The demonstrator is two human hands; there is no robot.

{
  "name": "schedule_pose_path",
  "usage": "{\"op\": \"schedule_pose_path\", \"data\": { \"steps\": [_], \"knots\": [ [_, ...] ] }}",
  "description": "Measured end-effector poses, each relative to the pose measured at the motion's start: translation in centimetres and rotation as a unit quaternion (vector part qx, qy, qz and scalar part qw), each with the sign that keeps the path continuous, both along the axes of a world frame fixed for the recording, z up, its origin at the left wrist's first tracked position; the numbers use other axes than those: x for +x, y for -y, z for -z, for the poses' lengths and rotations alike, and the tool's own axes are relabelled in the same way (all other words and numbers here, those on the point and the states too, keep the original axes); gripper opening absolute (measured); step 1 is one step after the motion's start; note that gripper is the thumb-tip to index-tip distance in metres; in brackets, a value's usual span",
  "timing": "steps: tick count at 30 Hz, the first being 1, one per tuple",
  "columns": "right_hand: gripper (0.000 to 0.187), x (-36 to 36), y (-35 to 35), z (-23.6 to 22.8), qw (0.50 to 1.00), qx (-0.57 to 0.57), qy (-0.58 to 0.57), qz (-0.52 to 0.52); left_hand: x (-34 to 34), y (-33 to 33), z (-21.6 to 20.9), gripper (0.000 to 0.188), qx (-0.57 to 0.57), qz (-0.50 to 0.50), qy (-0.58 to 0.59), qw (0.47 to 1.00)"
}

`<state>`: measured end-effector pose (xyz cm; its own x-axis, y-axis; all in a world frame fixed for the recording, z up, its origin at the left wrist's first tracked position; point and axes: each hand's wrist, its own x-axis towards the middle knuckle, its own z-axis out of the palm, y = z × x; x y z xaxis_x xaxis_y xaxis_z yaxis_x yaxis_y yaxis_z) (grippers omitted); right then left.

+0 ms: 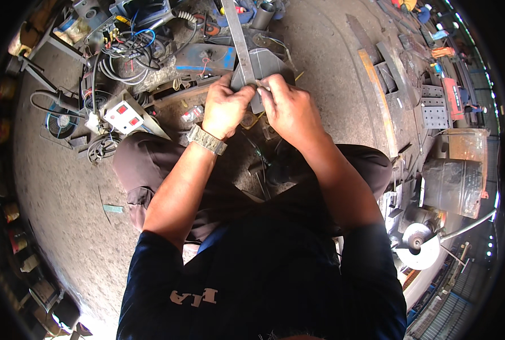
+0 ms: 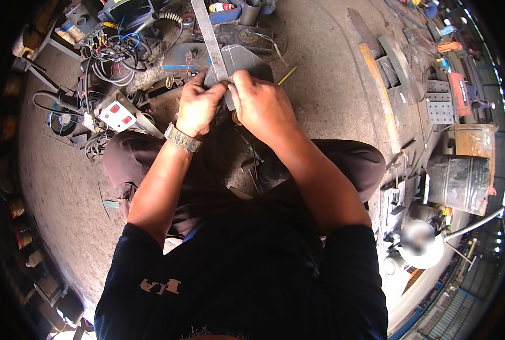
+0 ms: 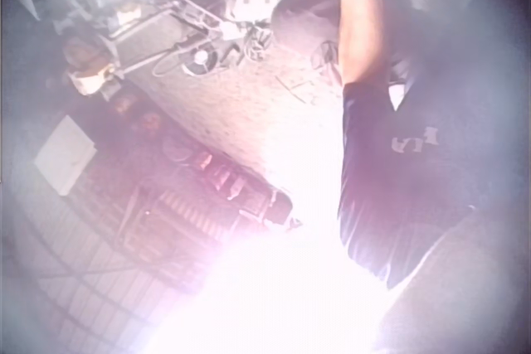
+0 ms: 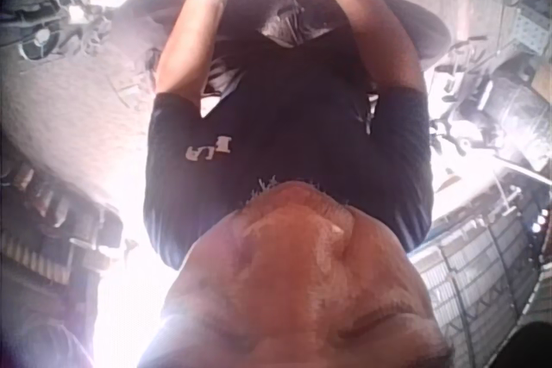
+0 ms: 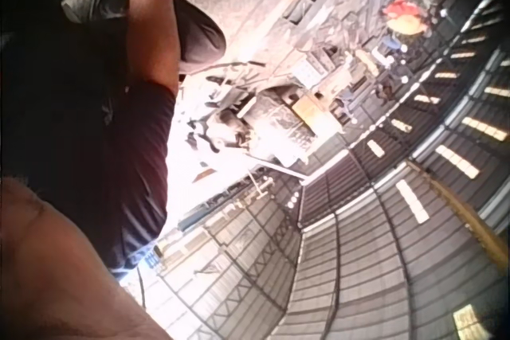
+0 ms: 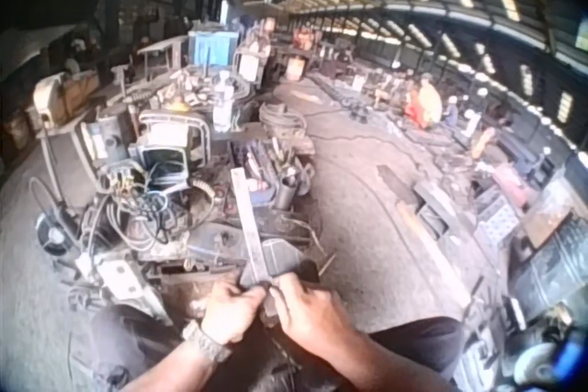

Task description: The person measures a metal plate using a try square and a tape measure, then marks the plate with a center punch and hammer. The person handles the metal plate, try square, tape measure, center punch, and hammer.

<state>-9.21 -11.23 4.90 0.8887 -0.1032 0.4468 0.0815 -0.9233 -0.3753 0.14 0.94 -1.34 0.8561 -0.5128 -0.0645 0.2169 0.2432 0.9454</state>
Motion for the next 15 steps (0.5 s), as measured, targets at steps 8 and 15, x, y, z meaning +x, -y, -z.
{"op": "schedule_pose_path", "data": {
  "steps": [8, 15],
  "knots": [
    [0.016, -1.9, -0.8, -0.5, 0.995, -0.036, -0.096, 0.004, 0.5, -0.1, 0.2, 0.028, 0.004, -0.010, 0.006, 1.000],
    [0.016, -2.4, -0.5, -0.4, 0.994, -0.034, -0.101, -0.003, 0.3, 0.1, -0.3, 0.029, -0.019, 0.000, 0.003, 1.000]
  ]
}}
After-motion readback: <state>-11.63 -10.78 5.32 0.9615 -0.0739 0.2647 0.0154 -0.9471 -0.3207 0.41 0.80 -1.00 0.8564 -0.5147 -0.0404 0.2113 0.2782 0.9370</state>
